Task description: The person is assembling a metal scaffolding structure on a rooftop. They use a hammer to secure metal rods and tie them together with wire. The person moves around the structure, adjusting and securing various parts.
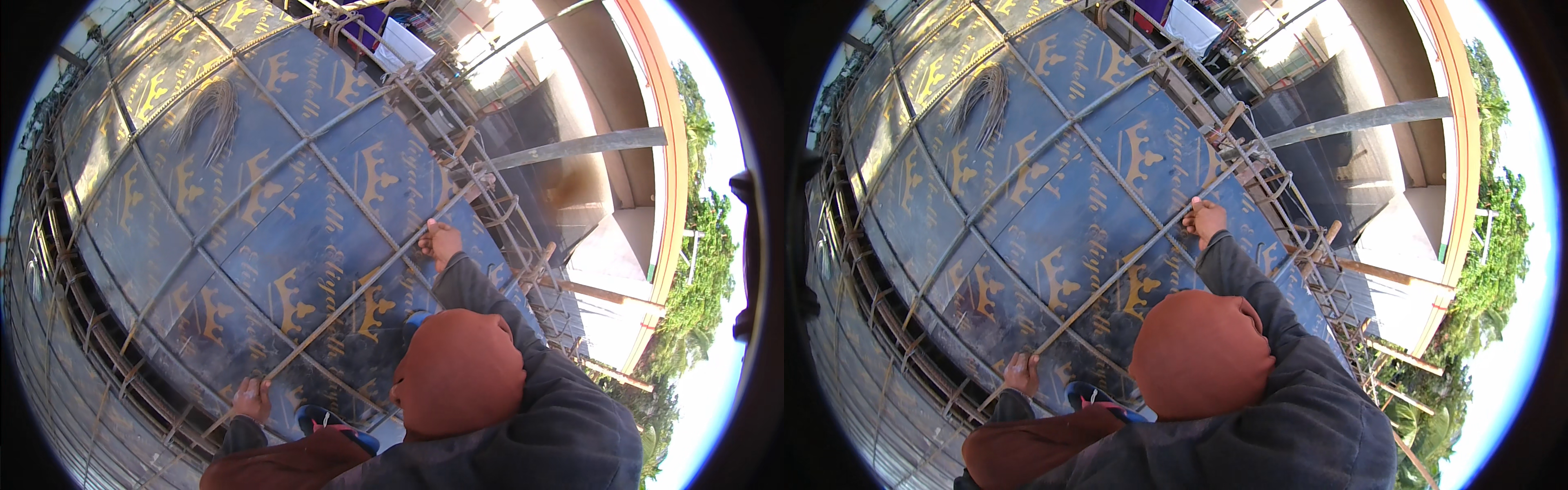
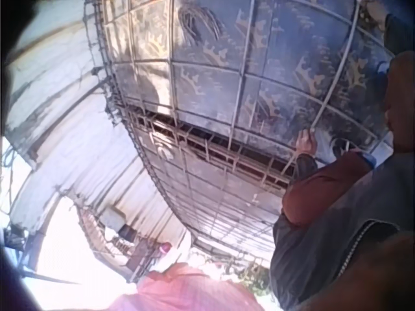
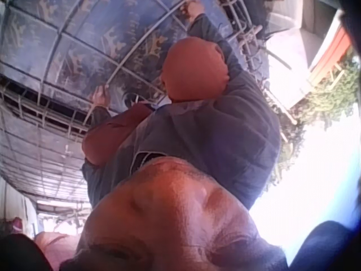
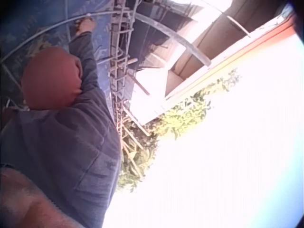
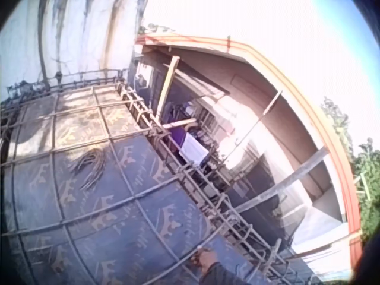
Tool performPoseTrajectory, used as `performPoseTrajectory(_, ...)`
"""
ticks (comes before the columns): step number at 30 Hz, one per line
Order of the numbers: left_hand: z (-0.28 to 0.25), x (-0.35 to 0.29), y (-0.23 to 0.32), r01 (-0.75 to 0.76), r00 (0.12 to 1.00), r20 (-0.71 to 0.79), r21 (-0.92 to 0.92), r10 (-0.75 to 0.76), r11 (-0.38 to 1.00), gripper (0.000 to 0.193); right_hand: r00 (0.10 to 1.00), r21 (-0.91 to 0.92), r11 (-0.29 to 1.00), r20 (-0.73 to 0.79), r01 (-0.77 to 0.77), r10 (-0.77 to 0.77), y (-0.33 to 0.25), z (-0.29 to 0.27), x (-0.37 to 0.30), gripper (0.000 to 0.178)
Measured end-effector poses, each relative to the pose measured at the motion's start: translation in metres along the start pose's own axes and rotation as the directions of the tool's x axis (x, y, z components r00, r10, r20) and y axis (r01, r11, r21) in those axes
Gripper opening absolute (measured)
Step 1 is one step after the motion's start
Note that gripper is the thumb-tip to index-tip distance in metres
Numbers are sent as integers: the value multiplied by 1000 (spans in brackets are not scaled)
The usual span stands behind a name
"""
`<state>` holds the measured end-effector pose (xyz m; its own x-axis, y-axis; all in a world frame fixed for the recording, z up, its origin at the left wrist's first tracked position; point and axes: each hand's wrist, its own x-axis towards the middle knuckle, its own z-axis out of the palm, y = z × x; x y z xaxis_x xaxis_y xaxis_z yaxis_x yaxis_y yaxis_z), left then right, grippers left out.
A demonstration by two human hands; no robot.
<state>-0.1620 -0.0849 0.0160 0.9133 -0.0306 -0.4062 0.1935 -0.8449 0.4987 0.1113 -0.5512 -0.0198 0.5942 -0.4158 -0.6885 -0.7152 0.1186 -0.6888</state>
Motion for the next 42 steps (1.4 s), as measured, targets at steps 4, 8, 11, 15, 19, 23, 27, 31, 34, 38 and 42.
performPoseTrajectory(4,5,0,-4,-26,999,-45,10,27,1000,22,999,7,1000,-34,1,-1,3,1,4,28)
performPoseTrajectory(8,5,8,11,-22,999,-25,2,22,1000,23,998,49,999,-62,-7,11,2,-6,8,29)
performPoseTrajectory(11,8,11,13,-41,997,-62,-6,41,999,23,998,20,999,-51,-26,27,-5,-3,5,28)
performPoseTrajectory(15,12,7,2,-77,995,-57,21,78,997,22,999,-9,1000,-41,-17,17,-5,-5,4,31)
performPoseTrajectory(19,9,6,10,-47,996,-73,0,47,999,22,999,11,1000,-44,7,-7,0,-5,5,31)
performPoseTrajectory(23,10,4,4,-37,997,-67,31,39,999,23,999,26,1000,-39,-5,6,1,-6,7,31)
performPoseTrajectory(27,10,4,0,-8,999,-35,40,9,999,23,999,-21,1000,-51,3,-4,0,-2,5,31)
performPoseTrajectory(31,10,4,1,18,1000,-20,26,-18,1000,22,998,-29,1000,-59,4,-5,-4,0,2,30)
performPoseTrajectory(34,12,4,-3,-16,1000,-22,-4,16,1000,23,998,16,1000,-67,9,-8,1,-3,6,30)
performPoseTrajectory(38,-4,3,-1,-93,995,-20,137,97,986,29,996,3,1000,-89,-3,3,2,-4,8,33)
performPoseTrajectory(42,-58,11,-20,12,999,39,171,-19,985,33,996,-13,1000,-94,-8,7,-7,2,2,34)
